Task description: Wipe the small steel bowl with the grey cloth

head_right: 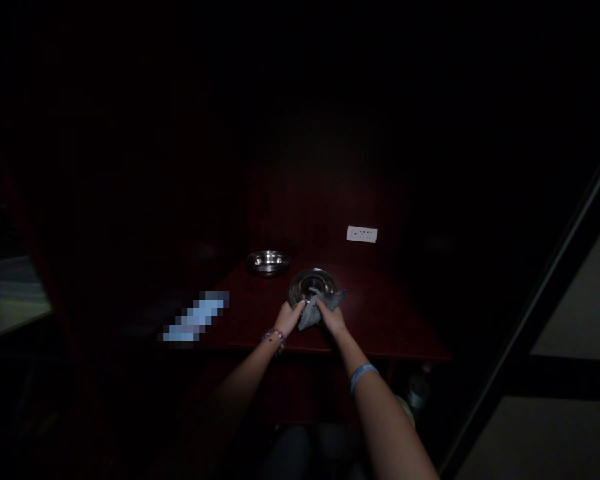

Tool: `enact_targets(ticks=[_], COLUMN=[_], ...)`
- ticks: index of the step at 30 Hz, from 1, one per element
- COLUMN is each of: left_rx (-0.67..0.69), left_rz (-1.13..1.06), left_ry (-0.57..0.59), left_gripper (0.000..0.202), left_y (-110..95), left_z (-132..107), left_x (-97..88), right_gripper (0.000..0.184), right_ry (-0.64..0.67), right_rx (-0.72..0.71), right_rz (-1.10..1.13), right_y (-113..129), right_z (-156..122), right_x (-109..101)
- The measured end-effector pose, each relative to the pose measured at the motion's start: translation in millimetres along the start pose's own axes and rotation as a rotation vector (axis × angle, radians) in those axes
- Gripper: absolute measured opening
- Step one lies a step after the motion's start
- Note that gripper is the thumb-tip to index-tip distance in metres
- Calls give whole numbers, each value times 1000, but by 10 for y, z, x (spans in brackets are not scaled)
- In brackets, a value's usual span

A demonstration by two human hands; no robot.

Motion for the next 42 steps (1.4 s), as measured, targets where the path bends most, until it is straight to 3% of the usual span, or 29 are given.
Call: enact_targets(ticks=[8, 22, 32, 42], left_rx=[104, -31, 132, 29], left_rz=[-21, 33, -32, 171], left_ry=[14, 15, 45, 113], left_gripper=[27, 26, 48, 41], left_y=[-12, 116, -4, -58], left_z=[20, 58, -21, -67], left_x=[0, 25, 38, 24], right_gripper=[34, 38, 40, 40], right_ry=[-17, -47, -93, -63], right_rx=[-22, 17, 102, 174], right_rz=[-54, -5, 123, 216], right_y=[54, -14, 24, -21], right_z=[-25, 20, -74, -70], right_x=[-22, -147, -103, -85])
Point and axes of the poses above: each hand's wrist, its own z-axis towards the middle knuckle, its own x-axis out of the palm, y = z × x, the point moved 3 cm from there along z, towards the middle knuckle, and after that the axes turned 1 degree about z, right-handed, at the moved point
